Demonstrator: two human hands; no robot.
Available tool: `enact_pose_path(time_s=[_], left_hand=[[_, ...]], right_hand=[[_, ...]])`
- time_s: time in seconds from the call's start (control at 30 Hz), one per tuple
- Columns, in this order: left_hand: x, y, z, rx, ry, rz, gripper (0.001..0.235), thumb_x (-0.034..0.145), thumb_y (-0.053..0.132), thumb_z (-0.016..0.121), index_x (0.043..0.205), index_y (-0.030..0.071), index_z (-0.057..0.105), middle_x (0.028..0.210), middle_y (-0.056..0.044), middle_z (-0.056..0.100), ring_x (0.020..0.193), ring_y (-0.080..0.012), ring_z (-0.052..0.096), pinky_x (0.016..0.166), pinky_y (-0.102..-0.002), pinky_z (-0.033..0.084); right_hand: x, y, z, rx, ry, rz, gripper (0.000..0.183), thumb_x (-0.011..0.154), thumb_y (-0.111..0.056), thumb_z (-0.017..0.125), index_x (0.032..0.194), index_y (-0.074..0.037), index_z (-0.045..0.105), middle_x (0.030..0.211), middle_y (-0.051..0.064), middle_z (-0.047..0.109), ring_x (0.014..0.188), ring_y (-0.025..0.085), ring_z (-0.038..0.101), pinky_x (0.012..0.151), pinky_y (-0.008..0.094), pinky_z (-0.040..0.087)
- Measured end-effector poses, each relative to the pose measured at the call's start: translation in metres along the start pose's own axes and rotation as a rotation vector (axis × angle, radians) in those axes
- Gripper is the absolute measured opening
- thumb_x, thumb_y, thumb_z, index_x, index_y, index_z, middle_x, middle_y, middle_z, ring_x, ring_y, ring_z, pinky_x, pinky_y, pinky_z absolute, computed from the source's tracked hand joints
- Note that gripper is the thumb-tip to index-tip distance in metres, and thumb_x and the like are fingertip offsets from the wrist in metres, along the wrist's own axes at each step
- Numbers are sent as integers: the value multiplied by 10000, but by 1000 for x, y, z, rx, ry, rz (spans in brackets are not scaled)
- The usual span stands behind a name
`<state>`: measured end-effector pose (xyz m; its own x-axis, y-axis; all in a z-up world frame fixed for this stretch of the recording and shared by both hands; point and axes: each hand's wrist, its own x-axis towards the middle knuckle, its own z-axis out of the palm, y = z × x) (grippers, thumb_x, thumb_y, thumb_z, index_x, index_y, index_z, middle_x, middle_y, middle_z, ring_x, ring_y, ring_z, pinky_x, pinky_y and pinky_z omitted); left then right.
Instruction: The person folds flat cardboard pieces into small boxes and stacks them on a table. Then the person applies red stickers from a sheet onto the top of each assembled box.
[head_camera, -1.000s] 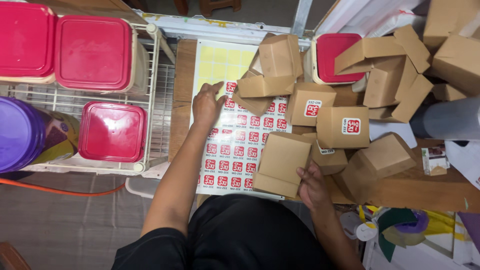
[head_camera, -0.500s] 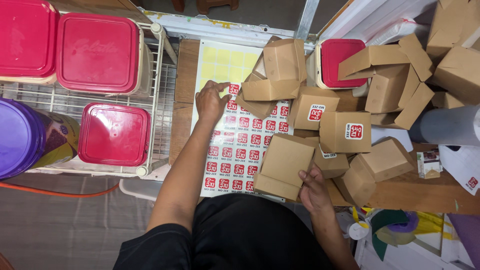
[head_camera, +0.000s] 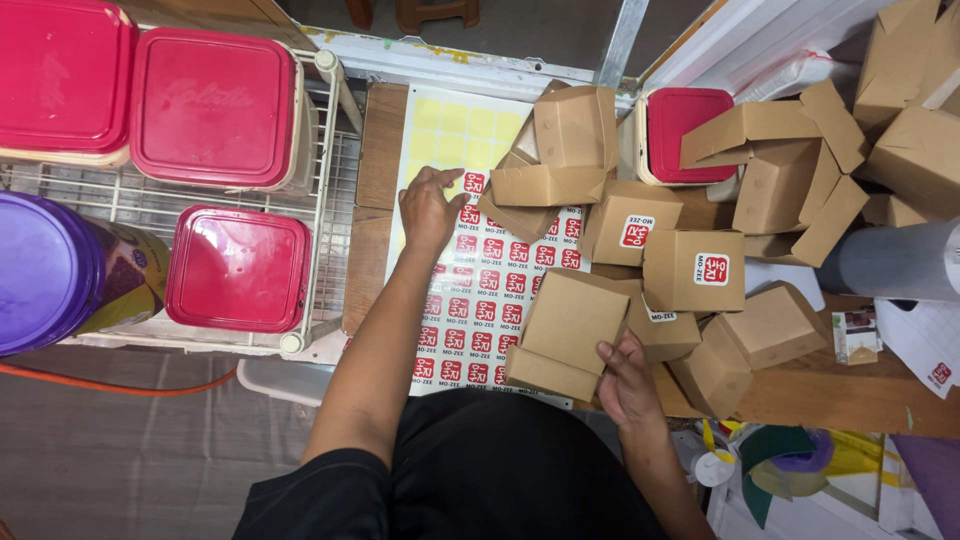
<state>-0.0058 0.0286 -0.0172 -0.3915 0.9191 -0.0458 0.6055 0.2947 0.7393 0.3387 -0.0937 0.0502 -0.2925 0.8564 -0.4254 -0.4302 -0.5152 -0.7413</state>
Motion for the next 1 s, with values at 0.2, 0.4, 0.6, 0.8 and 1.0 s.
enact_pose_path(time_s=[0.2,0.4,0.6,0.8,1.0], left_hand=[[4,0,0,8,-31,-27,353,810,176,828,1159,183,772,1006,-32,674,998,-195,649,895,-402,430],[7,2,4,63,-15,-21,248,787,174,838,1033,193,813,1038,-22,678,1079,-212,624,929,-434,404],[-6,1,3,57,28,45,418,825,173,825,1236,157,749,998,-40,666,985,-202,628,910,-399,437],[-9,2,1,76,33,64,403,827,186,832,1223,169,760,992,-51,659,974,-208,618,896,-390,440],[-1,-1,8,44,17,8,307,828,183,817,1133,172,783,1028,-38,658,1060,-214,611,939,-427,413]], right_hand=[[0,-2,0,14,-8,23,644,882,-110,731,1446,48,463,1363,162,615,1294,253,570,1117,430,427],[2,-3,3,8,-32,16,644,895,-99,716,1461,52,449,1379,162,607,1311,249,563,1135,416,416],[3,-4,-1,-2,-56,13,625,912,-99,693,1466,55,449,1386,162,607,1314,248,563,1130,411,417],[4,-1,-5,4,-81,24,604,931,-100,692,1460,61,449,1367,171,611,1291,254,576,1117,422,435],[4,1,-6,-16,-70,34,604,922,-103,680,1458,52,448,1361,169,616,1283,249,585,1101,413,452]])
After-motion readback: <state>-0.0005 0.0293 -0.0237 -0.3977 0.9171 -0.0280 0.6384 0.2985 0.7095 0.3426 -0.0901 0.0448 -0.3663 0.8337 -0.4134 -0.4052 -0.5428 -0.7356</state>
